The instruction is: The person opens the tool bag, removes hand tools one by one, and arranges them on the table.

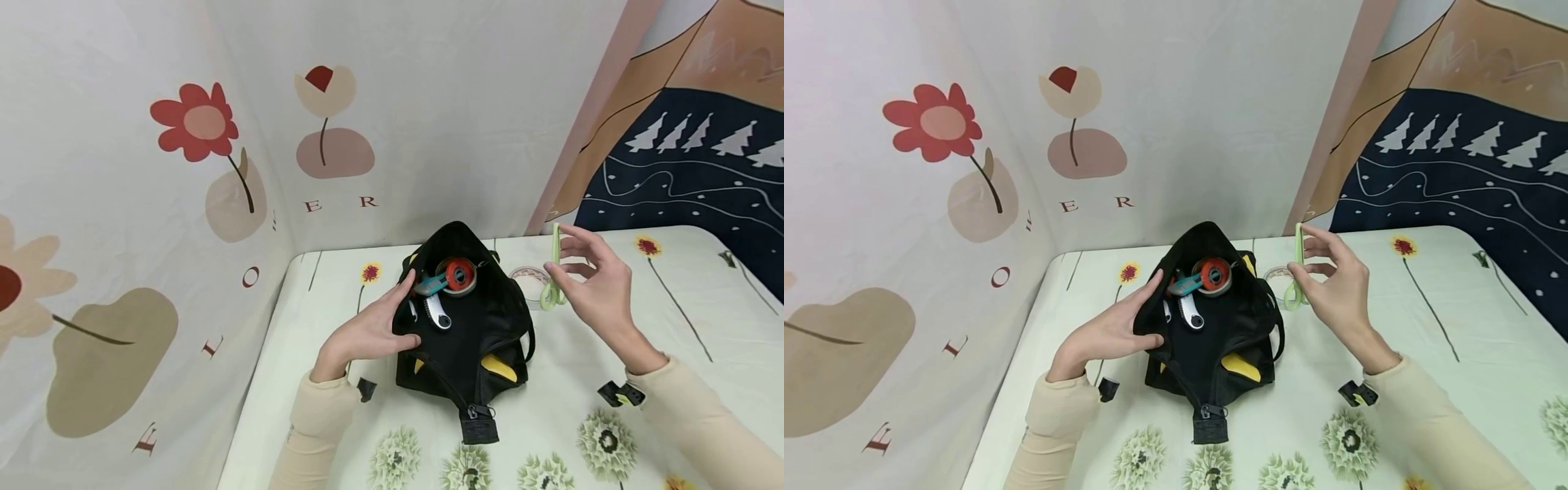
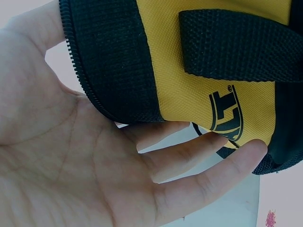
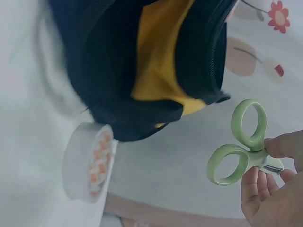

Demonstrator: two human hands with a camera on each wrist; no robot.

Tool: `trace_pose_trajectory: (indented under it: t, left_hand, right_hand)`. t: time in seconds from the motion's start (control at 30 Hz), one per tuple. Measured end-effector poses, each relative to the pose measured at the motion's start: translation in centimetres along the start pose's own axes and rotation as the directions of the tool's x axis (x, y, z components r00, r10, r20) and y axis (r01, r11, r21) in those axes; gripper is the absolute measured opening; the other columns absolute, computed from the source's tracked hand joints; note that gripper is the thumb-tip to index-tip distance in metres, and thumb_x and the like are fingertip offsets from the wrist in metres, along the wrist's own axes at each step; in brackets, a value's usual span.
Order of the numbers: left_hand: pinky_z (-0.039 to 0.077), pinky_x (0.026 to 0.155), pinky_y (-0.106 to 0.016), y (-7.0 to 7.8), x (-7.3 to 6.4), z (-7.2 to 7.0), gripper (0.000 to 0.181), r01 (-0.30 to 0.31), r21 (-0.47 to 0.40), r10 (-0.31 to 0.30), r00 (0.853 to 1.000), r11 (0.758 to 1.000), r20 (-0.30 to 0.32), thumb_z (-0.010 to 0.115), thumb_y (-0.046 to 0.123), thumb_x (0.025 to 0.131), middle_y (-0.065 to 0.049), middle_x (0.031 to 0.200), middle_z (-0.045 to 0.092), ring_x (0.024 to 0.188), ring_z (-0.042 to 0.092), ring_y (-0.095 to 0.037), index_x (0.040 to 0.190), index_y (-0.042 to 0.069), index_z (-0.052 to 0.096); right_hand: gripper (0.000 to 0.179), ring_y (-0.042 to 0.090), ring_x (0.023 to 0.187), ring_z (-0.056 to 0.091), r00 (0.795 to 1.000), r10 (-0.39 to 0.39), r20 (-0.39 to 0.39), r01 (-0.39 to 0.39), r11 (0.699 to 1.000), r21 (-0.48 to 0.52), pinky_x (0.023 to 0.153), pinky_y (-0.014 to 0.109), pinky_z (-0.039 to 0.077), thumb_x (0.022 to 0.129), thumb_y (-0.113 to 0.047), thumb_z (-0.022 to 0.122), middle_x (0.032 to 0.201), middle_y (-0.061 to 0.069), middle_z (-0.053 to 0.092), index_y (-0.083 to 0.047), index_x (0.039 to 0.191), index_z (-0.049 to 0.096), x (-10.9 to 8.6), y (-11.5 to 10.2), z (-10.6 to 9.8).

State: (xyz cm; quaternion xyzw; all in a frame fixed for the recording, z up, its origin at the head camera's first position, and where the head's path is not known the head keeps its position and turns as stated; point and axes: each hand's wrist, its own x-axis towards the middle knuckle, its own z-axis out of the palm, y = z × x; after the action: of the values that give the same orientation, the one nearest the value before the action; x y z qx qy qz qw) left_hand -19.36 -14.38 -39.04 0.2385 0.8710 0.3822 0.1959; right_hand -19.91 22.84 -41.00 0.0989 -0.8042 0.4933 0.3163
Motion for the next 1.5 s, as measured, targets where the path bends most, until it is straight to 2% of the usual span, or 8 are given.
trace_pose_trajectory:
  t: [0.37,0.67,0.77,0.93,1.0,1.1,1.3,1.5]
  left_hand:
    - [0.024,0.134,-0.059,0.2,-0.1,0.0,0.108,0.003,0.003,-0.003,1.000,1.000,0.001,0.075,0.019,0.098,-0.010,0.186,0.010,0.171,0.016,-0.032,0.180,0.017,0.005]
    - [0.024,0.134,-0.059,0.1,-0.1,0.0,0.108,0.004,0.000,-0.004,1.000,1.000,0.003,0.075,0.019,0.098,-0.010,0.186,0.010,0.171,0.015,-0.033,0.180,0.017,0.004]
    - [0.023,0.134,-0.059,0.2,-0.1,0.0,0.109,0.007,-0.003,-0.007,1.000,1.000,0.004,0.075,0.018,0.098,-0.010,0.186,0.010,0.171,0.015,-0.032,0.180,0.018,0.004]
    - [0.024,0.134,-0.060,0.1,0.0,0.0,0.109,0.007,-0.007,-0.007,1.000,1.000,0.002,0.075,0.018,0.098,-0.011,0.186,0.010,0.171,0.016,-0.033,0.180,0.018,0.004]
    - [0.024,0.134,-0.060,0.1,-0.1,0.0,0.109,0.009,-0.006,-0.009,1.000,1.000,0.002,0.075,0.019,0.098,-0.011,0.186,0.010,0.171,0.016,-0.033,0.180,0.018,0.004]
    - [0.024,0.134,-0.060,0.1,-0.1,0.0,0.109,0.012,-0.007,-0.012,1.000,1.000,0.002,0.075,0.019,0.098,-0.010,0.186,0.010,0.171,0.015,-0.033,0.180,0.019,0.004]
    - [0.024,0.134,-0.059,0.3,-0.2,-0.1,0.108,0.012,-0.002,-0.012,1.000,1.000,0.004,0.075,0.020,0.098,-0.009,0.186,0.010,0.171,0.015,-0.032,0.180,0.019,0.004]
    - [0.024,0.134,-0.060,0.2,-0.3,-0.1,0.108,0.008,-0.005,-0.008,1.000,1.000,0.005,0.075,0.020,0.099,-0.009,0.186,0.010,0.171,0.015,-0.032,0.180,0.019,0.005]
  right_hand:
    - [0.068,-0.011,0.098,0.062,0.998,0.061,0.024,-0.058,0.993,-0.106,0.081,0.002,0.051,0.085,0.019,0.085,0.112,0.022,0.072,0.001,0.148,0.067,-0.3,2.4,-1.2]
    - [0.062,-0.022,0.090,0.053,0.986,0.141,0.094,-0.113,0.960,-0.257,0.075,-0.002,0.047,0.087,0.011,0.087,0.110,0.028,0.073,0.004,0.145,0.067,-0.5,5.2,-1.6]
    - [0.062,-0.006,0.090,0.065,0.978,0.171,0.119,-0.128,0.945,-0.302,0.074,-0.002,0.045,0.087,0.009,0.088,0.111,0.029,0.074,0.004,0.145,0.067,-0.7,6.0,-1.8]
    - [0.061,0.043,0.098,0.074,0.963,0.216,0.163,-0.149,0.926,-0.347,0.073,-0.005,0.039,0.087,0.009,0.087,0.112,0.033,0.073,0.007,0.144,0.065,-0.8,7.1,-1.8]
    - [0.060,0.048,0.100,0.075,0.955,0.233,0.186,-0.153,0.919,-0.363,0.073,-0.004,0.038,0.088,0.009,0.087,0.112,0.033,0.073,0.008,0.144,0.065,-0.7,7.6,-1.8]
    - [0.059,0.048,0.099,0.076,0.942,0.254,0.219,-0.152,0.905,-0.397,0.078,0.009,0.045,0.088,0.006,0.087,0.111,0.032,0.075,0.008,0.143,0.065,-0.4,8.3,-1.6]
    - [0.057,0.049,0.099,0.075,0.909,0.297,0.294,-0.147,0.886,-0.439,0.090,0.059,0.052,0.090,0.001,0.086,0.110,0.032,0.075,0.010,0.142,0.064,-0.3,9.6,-1.5]
    - [0.057,0.051,0.101,0.073,0.883,0.326,0.337,-0.148,0.876,-0.459,0.095,0.068,0.050,0.091,0.000,0.085,0.112,0.034,0.074,0.012,0.142,0.063,-0.3,10.2,-1.5]
